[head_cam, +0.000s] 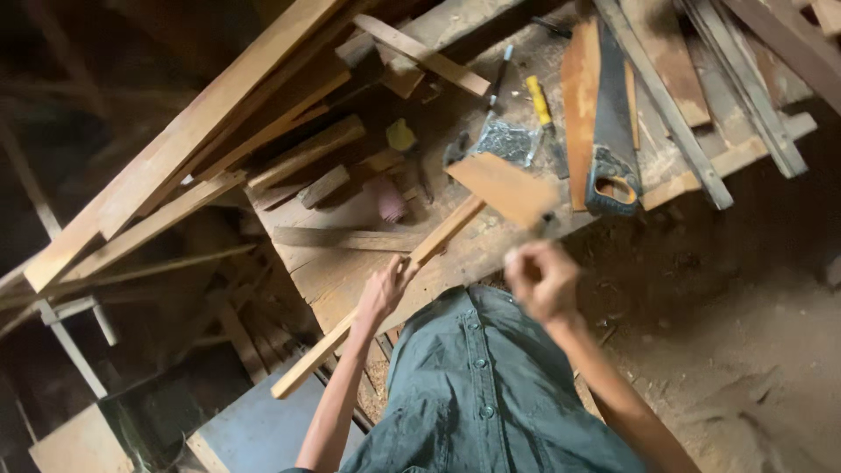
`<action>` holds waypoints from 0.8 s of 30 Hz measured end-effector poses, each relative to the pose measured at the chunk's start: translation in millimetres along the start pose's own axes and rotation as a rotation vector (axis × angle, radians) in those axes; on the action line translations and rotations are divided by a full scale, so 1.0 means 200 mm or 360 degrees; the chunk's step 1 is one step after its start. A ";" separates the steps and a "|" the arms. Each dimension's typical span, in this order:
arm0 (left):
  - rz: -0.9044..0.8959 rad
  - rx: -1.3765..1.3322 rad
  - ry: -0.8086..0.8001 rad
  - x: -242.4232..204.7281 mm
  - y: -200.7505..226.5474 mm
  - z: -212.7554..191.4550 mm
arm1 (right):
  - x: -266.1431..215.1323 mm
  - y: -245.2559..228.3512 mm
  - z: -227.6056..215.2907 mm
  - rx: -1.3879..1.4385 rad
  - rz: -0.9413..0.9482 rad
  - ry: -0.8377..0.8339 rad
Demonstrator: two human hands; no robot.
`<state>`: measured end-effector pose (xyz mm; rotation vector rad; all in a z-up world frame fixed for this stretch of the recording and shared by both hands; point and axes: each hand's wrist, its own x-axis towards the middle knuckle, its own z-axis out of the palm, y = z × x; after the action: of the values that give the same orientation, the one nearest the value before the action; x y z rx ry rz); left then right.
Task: The person aligns two wooden pieces on a workbench, hammers nails to join them, and writes on the assembled piece with a marker. The person repeatedly adjusts the wood and hammers multiple nails into both pieces.
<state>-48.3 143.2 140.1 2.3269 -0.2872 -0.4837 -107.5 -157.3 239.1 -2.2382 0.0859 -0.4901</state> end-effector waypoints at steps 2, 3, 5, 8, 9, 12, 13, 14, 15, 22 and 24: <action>-0.0033 -0.0314 -0.0177 0.06 0.08 -0.03 | -0.06 -0.03 0.03 0.0004 0.0271 -0.0398; -0.0061 -0.0489 -0.0287 0.08 0.13 -0.05 | -0.09 -0.04 0.07 -0.0025 0.0424 -0.0550; -0.0230 -0.0808 -0.0515 0.12 0.21 -0.06 | -0.06 0.03 0.14 0.0046 0.0914 -0.0854; -0.0593 -0.1255 -0.0861 0.17 0.30 -0.06 | -0.02 0.13 0.24 0.0610 0.0930 -0.0801; -0.0647 -0.1417 -0.0973 0.18 0.32 -0.06 | 0.00 0.16 0.26 0.0855 0.0789 -0.0689; -0.0636 -0.1545 -0.1231 0.21 0.34 -0.03 | 0.06 0.17 0.31 0.1358 0.1089 -0.0585; -0.0600 -0.1528 -0.1296 0.22 0.35 -0.02 | 0.07 0.17 0.32 0.1392 0.1070 -0.0534; -0.0570 -0.1509 -0.1295 0.22 0.35 -0.01 | 0.08 0.16 0.32 0.1426 0.1051 -0.0483; -0.0540 -0.1495 -0.1293 0.22 0.35 0.01 | 0.09 0.16 0.32 0.1455 0.1034 -0.0436; 0.0002 -0.0639 -0.0721 0.14 0.38 0.01 | 0.04 0.23 0.28 0.1200 0.1074 -0.0211; -0.0030 -0.0518 -0.0531 0.09 0.43 0.01 | 0.03 0.25 0.27 0.1188 0.1041 -0.0193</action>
<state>-38.1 74.9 193.4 1.9297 -0.3179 -0.8634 -76.5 -152.3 171.2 -1.3891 0.4717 -0.0048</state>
